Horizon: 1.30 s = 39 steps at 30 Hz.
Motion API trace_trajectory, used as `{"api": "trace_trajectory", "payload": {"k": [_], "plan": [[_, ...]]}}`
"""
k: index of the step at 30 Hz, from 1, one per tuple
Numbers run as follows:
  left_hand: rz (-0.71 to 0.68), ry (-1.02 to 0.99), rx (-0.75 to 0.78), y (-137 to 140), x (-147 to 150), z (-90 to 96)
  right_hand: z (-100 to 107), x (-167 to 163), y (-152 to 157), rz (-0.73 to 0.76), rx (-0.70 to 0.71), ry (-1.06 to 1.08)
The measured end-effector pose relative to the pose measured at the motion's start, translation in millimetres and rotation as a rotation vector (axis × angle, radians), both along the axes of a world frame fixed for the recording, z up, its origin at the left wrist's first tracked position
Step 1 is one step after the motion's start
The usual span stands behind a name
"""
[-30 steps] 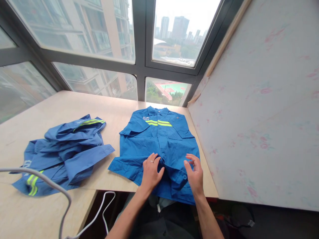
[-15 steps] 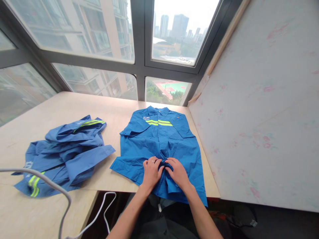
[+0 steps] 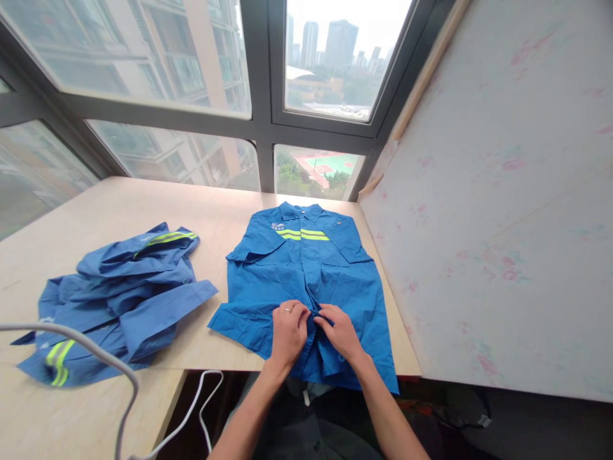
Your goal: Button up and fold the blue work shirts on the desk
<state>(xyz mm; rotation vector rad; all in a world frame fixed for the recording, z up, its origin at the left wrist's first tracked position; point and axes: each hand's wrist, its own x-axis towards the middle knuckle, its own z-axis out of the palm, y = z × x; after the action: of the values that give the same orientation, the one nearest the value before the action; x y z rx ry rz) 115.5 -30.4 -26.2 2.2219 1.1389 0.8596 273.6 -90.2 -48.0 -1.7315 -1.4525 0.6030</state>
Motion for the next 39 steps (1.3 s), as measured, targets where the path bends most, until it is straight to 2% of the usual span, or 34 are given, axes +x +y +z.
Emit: {"api": "trace_trajectory", "payload": {"k": [7,15,19,25,31,33,36,39], "plan": [[-0.068,0.027,0.028,-6,2,4.0,19,3,-2,-0.009,0.123,0.136],[-0.161,-0.044,0.011,1,0,14.6,39,7,-3,0.072,0.115,0.167],[-0.138,-0.081,-0.010,3,0,20.4,45,7,-6,0.086,0.098,0.185],[-0.060,-0.304,-0.196,0,5,24.9,45,6,-3,0.042,0.071,0.210],[0.088,-0.489,-0.362,6,1,46.7,18,13,-5,-0.107,0.018,0.196],[0.130,-0.549,-0.431,11,-4,48.5,12,16,-10,-0.143,0.017,0.235],[0.269,-0.683,-0.543,21,-15,38.5,10,25,-17,-0.243,0.049,0.304],[0.398,-0.769,-0.582,28,-30,20.8,15,35,-21,-0.350,0.079,0.389]]}}
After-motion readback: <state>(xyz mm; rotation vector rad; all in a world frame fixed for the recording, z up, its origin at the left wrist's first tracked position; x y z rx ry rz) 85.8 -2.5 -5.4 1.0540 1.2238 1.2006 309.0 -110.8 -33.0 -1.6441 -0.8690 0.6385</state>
